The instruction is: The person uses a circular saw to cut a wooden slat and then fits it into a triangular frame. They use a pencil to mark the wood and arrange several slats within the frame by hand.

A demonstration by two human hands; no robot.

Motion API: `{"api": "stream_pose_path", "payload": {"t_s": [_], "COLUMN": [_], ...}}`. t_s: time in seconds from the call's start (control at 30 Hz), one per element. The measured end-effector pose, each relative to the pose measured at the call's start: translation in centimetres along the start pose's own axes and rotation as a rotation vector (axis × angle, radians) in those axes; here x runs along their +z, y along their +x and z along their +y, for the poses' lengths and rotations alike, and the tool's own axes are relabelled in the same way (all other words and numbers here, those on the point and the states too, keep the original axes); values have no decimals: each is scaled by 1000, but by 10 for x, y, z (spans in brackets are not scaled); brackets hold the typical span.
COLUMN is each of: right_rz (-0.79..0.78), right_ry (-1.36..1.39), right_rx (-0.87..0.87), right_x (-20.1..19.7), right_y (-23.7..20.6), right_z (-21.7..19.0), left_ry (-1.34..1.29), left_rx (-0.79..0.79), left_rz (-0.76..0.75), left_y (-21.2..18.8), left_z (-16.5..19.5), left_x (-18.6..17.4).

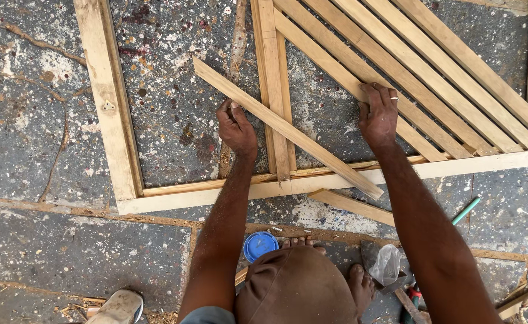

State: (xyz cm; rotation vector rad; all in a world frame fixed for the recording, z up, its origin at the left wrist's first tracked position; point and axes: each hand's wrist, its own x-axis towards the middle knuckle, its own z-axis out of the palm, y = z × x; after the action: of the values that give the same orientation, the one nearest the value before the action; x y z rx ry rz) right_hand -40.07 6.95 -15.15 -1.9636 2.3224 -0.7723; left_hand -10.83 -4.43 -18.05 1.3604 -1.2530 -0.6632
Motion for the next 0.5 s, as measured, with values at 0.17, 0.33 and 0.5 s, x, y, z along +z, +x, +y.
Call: {"api": "stream_pose_path", "payload": {"t_s": [0.17, 0.33, 0.5], "right_rz": [3, 7, 1], "right_ry": [30, 77, 69], "right_rx": [17, 64, 96], "right_x": [4, 6, 7], "right_y": [3, 3, 2], "right_z": [0, -1, -4], "left_ry": [7, 9, -17], "left_rx": [-23, -8, -1], "left_rz": [0, -7, -14], "left_y": [2, 3, 3], "left_z": [-3, -6, -5], "left_x": [2, 2, -1]}}
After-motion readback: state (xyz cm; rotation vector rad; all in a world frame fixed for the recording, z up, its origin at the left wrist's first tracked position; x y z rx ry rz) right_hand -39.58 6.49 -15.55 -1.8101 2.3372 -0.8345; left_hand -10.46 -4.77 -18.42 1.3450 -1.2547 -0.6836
